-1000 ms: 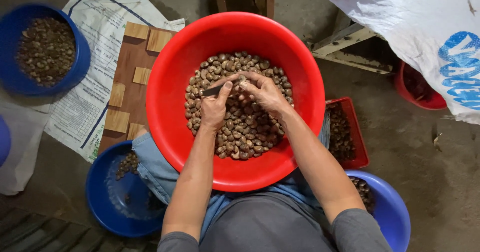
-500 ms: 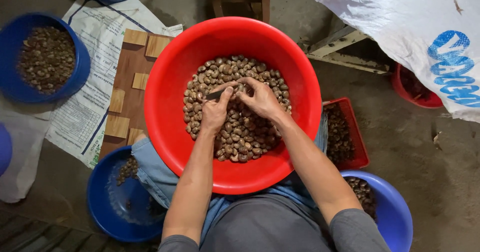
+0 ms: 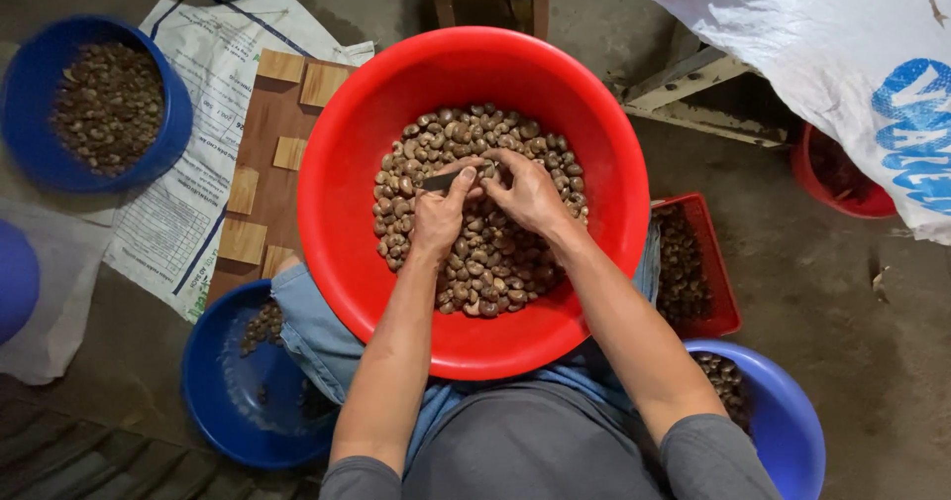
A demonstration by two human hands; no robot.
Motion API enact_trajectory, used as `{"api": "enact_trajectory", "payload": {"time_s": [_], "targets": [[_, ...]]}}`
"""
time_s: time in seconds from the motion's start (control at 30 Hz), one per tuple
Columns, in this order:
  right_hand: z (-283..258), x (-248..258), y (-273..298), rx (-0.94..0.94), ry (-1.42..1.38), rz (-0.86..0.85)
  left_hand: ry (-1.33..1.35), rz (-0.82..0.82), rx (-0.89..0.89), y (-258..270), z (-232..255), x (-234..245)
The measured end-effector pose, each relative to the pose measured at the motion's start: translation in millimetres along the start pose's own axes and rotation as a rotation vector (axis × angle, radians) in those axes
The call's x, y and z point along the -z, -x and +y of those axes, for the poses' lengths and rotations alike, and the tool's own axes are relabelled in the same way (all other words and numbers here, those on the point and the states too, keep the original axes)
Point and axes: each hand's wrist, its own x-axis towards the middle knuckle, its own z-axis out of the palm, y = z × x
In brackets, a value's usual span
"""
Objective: A worker manually peels nuts using a small hand tool while sitting on the floor in a factory setting.
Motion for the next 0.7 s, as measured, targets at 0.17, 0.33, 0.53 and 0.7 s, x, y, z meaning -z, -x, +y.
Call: {"api": "enact_trajectory", "payload": {"time_s": [0.17, 0.33, 0.53, 0.7], "targets": [[-4.7, 1.8, 2.7, -0.001, 0.015, -0.008, 0.094, 0.045, 0.055, -1.3, -1.1, 1.8], [-14.7, 4.4, 3.6, 0.030, -0.007, -0.020, 0.170, 0.047, 0.097, -3.6, -1.1, 9.0], [-13.9, 6.4, 5.4, 0.049, 0.061, 0.005, -0.027, -0.029, 0.008, 1.3, 2.6, 2.9], [-8.9, 1.7, 4.7, 0.010, 0.016, -0.023, -0.029, -0.046, -0.032, 0.0, 6.7, 4.3]]}}
